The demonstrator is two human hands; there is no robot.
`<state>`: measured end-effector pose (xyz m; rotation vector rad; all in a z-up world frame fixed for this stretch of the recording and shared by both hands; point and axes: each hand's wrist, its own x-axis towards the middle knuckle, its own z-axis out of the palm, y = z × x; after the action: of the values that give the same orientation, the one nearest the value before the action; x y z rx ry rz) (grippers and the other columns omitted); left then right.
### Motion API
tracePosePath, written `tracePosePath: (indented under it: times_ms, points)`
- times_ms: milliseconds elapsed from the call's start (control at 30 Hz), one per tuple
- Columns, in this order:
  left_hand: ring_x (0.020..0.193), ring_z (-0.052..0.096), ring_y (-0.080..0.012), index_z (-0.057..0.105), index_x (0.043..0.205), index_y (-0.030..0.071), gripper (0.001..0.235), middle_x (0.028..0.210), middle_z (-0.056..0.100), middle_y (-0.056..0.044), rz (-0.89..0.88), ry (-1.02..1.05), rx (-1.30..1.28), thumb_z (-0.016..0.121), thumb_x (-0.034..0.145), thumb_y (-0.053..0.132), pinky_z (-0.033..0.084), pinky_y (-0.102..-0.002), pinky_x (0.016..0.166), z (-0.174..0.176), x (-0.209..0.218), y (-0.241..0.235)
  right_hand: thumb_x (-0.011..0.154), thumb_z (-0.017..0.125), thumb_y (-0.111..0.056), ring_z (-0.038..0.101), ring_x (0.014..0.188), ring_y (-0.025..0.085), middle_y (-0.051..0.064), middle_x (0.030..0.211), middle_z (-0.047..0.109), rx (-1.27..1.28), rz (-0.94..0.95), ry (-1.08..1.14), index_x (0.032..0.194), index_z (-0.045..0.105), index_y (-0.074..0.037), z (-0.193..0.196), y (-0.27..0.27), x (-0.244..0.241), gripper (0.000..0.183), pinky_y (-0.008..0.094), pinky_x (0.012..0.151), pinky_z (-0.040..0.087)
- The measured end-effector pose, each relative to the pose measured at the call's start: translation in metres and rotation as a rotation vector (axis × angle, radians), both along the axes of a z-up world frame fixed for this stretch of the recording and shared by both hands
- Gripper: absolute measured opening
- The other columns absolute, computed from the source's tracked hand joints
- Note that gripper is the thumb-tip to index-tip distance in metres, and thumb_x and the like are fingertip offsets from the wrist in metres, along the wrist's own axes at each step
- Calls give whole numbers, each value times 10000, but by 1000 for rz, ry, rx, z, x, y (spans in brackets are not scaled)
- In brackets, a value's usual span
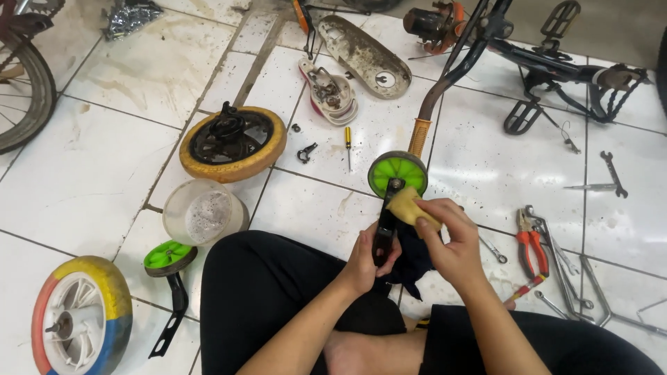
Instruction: The person scrubs a green scooter wheel with a sponge, then wipes it with a black cloth. They then wipe a small metal part and the scooter deck with the cloth.
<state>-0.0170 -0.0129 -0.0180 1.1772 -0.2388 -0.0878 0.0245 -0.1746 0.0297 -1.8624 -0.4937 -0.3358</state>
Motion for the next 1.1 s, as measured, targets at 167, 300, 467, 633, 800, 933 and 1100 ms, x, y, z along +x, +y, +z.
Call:
tracePosePath:
  times_ms: [167,300,467,633,800,933,1100]
  points:
    - [315,400,-77,488,950,69,836,620,483,-44,99,73,-210,-7,965,743,354,-211,330,-10,-8,-16,901,713,-56,686,782,263,136,957,722,-31,78,-118,1163,772,-42,0,17,-7,269,379,735,546]
    - [277,313,-82,479,943,65,835,558,433,-39,307,145,-328,-15,973,738,315,-209,308,-1,-14,-28,917,697,-73,683,785,267,145,949,704,-15,103,-148,1194,760,-20,-2,25,-14,289,382,731,551]
    - [329,302,-68,456,1079,69,760,659,421,-36,419,223,-413,41,1014,702,286,-200,350,-2,-2,-21,940,665,-69,664,793,236,130,966,691,9,52,-134,1240,741,-14,-2,28,-16,314,358,721,542]
    - [354,357,-113,449,1313,6,962,559,433,-30,271,305,-177,-55,957,743,323,-228,365,-17,11,-12,922,709,-46,685,779,264,126,972,689,-73,27,-118,1266,726,-34,-8,40,-11,345,358,696,546]
    - [1458,314,-333,206,1574,-53,956,1593,282,-270,209,378,-30,37,1024,711,197,-431,1222,6,16,-2,829,762,-32,695,729,299,90,913,676,-293,37,-155,1113,790,-96,-14,40,-15,293,375,669,531]
    - [552,380,-38,563,1035,91,881,724,396,55,290,409,-236,61,954,811,298,-141,501,3,33,8,782,788,-132,663,650,199,-12,800,661,-328,152,-141,983,819,-181,-16,41,-22,209,317,672,483]
    - [731,533,-127,487,974,159,737,845,559,1,310,476,-240,141,972,809,414,-211,669,-17,39,13,856,698,-93,646,725,171,-13,881,695,-229,6,-179,1107,813,-193,-12,38,-18,294,272,718,447]
